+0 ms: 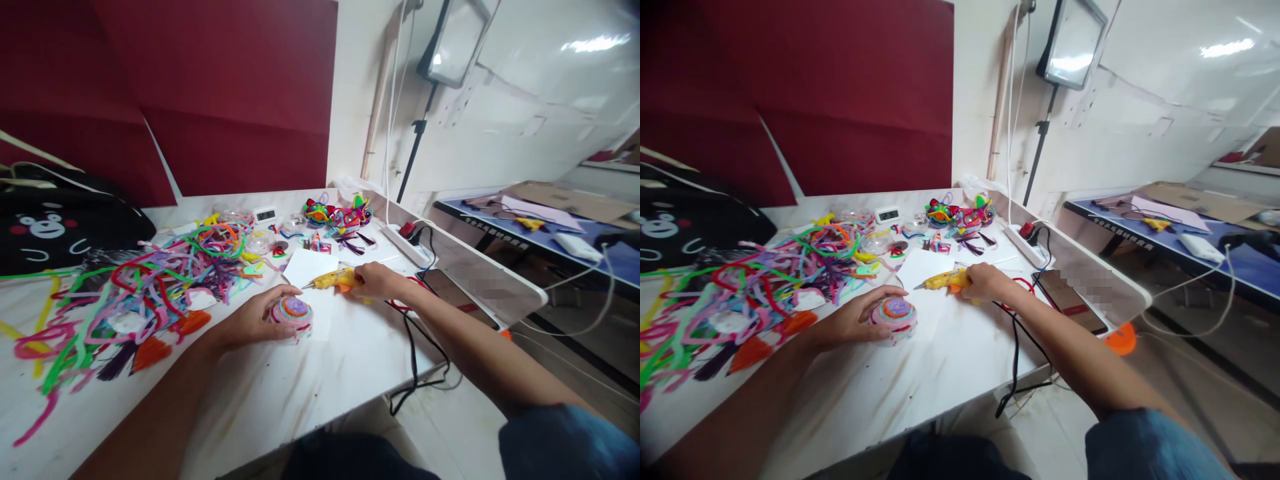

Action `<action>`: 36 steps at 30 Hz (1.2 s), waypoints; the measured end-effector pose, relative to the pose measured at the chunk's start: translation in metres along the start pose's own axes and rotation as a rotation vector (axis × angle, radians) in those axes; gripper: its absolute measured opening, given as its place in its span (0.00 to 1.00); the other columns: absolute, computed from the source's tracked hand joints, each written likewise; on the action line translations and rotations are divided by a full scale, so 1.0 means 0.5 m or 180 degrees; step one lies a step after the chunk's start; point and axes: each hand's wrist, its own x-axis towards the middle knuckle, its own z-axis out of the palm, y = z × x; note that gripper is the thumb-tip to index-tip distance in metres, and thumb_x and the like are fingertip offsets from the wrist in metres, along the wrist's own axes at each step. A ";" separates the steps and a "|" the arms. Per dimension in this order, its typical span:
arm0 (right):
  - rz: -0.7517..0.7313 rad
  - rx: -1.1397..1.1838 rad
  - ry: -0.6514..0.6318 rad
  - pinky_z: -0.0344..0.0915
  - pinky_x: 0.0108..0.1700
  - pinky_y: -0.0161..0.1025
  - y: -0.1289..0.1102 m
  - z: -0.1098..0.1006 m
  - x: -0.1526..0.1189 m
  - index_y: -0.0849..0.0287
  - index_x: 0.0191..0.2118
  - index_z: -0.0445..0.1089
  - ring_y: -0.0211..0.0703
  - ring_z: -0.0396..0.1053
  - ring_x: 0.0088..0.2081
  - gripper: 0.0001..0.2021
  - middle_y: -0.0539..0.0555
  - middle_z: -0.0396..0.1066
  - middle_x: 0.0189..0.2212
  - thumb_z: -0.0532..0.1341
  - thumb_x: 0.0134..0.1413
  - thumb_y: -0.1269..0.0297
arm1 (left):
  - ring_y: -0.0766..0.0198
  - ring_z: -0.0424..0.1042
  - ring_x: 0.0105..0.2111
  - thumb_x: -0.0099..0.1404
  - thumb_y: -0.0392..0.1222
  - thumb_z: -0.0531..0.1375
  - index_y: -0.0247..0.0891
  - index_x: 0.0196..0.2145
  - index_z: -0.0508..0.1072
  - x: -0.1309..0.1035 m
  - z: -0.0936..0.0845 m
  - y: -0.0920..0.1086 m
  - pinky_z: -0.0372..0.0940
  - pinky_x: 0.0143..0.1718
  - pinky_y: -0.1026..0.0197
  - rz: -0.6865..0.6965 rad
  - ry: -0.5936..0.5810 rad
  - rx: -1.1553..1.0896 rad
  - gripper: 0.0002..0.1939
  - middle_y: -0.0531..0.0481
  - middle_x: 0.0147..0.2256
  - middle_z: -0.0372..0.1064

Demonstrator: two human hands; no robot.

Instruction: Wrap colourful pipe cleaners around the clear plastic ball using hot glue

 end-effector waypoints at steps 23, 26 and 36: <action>0.0316 0.2260 0.0814 0.62 0.30 0.33 0.071 -0.085 0.034 0.59 0.29 0.73 0.38 0.72 0.30 0.11 0.51 0.77 0.28 0.70 0.61 0.62 | 0.48 0.85 0.45 0.51 0.58 0.80 0.43 0.51 0.79 0.132 -0.061 0.072 0.75 0.46 0.54 0.0235 0.0904 -0.1113 0.34 0.45 0.48 0.85; 0.0353 0.2446 0.0900 0.59 0.27 0.33 0.081 -0.093 0.032 0.59 0.30 0.75 0.37 0.69 0.28 0.11 0.51 0.77 0.27 0.71 0.60 0.60 | 0.49 0.85 0.43 0.52 0.58 0.79 0.43 0.49 0.78 0.214 -0.073 0.082 0.75 0.44 0.54 0.0276 0.0786 -0.1093 0.31 0.46 0.43 0.86; 0.0446 0.2627 0.0843 0.57 0.25 0.33 0.098 -0.091 0.043 0.59 0.28 0.74 0.35 0.68 0.25 0.11 0.49 0.76 0.24 0.72 0.58 0.62 | 0.51 0.84 0.39 0.49 0.56 0.80 0.41 0.46 0.81 0.328 -0.061 0.049 0.77 0.42 0.54 0.0048 0.0516 -0.0592 0.30 0.47 0.39 0.84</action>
